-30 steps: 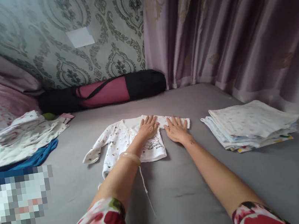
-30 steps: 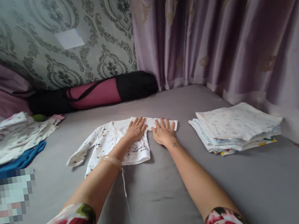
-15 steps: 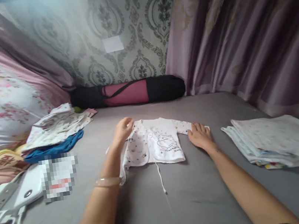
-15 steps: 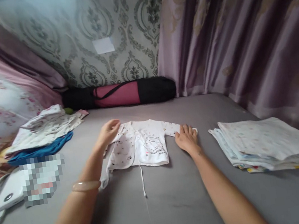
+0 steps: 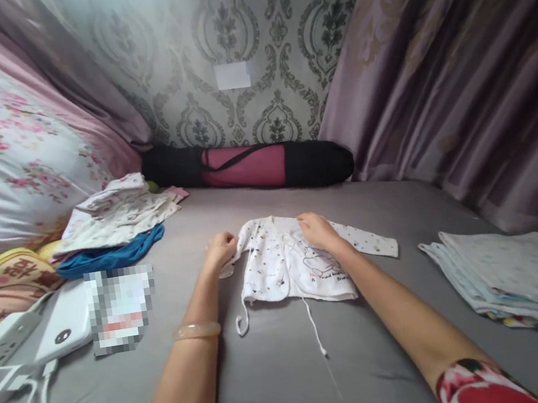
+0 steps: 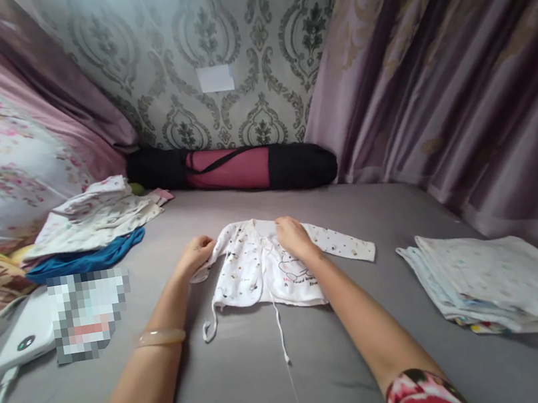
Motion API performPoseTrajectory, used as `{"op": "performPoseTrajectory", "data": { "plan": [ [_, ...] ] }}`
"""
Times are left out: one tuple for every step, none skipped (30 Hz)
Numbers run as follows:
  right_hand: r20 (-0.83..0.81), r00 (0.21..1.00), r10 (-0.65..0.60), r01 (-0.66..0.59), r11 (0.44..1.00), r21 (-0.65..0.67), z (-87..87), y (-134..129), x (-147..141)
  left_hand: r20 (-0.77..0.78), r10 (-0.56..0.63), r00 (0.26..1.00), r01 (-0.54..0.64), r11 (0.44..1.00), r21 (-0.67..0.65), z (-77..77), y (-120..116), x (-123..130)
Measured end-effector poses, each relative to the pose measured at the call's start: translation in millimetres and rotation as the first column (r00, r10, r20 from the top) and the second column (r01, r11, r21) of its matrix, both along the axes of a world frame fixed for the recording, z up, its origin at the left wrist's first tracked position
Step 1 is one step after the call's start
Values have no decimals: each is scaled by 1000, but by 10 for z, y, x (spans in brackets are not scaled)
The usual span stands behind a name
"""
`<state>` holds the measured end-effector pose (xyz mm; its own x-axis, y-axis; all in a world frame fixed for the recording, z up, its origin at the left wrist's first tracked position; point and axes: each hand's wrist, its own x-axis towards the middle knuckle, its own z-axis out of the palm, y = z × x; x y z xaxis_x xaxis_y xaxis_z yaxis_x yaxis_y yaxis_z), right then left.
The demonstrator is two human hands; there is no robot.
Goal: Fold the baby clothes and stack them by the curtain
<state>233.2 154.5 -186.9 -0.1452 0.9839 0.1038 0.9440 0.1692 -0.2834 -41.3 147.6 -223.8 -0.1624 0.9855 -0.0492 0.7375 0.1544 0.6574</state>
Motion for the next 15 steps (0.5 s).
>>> {"op": "performPoseTrajectory", "data": {
  "plan": [
    [-33, 998, 46, -47, 999, -16, -28, 38, -189, -33, -12, 999, 11, 1000, -14, 31, -14, 36],
    [-66, 993, 93, -95, 995, -29, -61, 74, -364, -67, -23, 997, 21, 999, -30, 59, -24, 70],
    [-98, 988, 120, -124, 992, -34, -95, 107, -522, -95, -34, 995, 30, 999, -45, 81, -30, 104],
    [-128, 983, 132, -138, 990, -38, -130, 140, -661, -113, -48, 992, 42, 997, -59, 94, -32, 136],
    [-158, 978, 133, -141, 989, -39, -165, 171, -781, -127, -61, 990, 53, 996, -67, 99, -30, 166],
    [-186, 975, 119, -128, 991, -37, -200, 201, -882, -142, -70, 987, 61, 996, -67, 95, -25, 193],
    [-211, 973, 98, -107, 994, -34, -236, 229, -965, -156, -73, 985, 64, 996, -65, 85, -18, 215],
    [-232, 970, 74, -83, 996, -28, -272, 254, -1031, -170, -72, 983, 63, 996, -60, 71, -10, 233],
    [-247, 968, 49, -56, 998, -22, -310, 276, -1081, -184, -66, 981, 56, 997, -56, 55, -2, 246],
    [-258, 966, 26, -31, 999, -16, -349, 294, -1117, -194, -55, 979, 46, 998, -50, 41, 5, 256],
    [-264, 964, 8, -11, 1000, -10, -389, 307, -1142, -199, -46, 979, 37, 998, -47, 30, 12, 262],
    [-267, 964, -5, 3, 1000, -7, -430, 313, -1158, -197, -39, 980, 30, 998, -49, 24, 16, 267],
    [-271, 963, -13, 13, 1000, -1, -471, 315, -1168, -189, -36, 981, 26, 998, -55, 23, 19, 271],
    [-278, 961, -16, 19, 1000, 10, -511, 312, -1173, -178, -36, 983, 25, 998, -66, 26, 20, 275],
    [-287, 958, -12, 21, 999, 29, -549, 305, -1176, -165, -39, 986, 26, 997, -79, 33, 20, 280]
  ]
}}
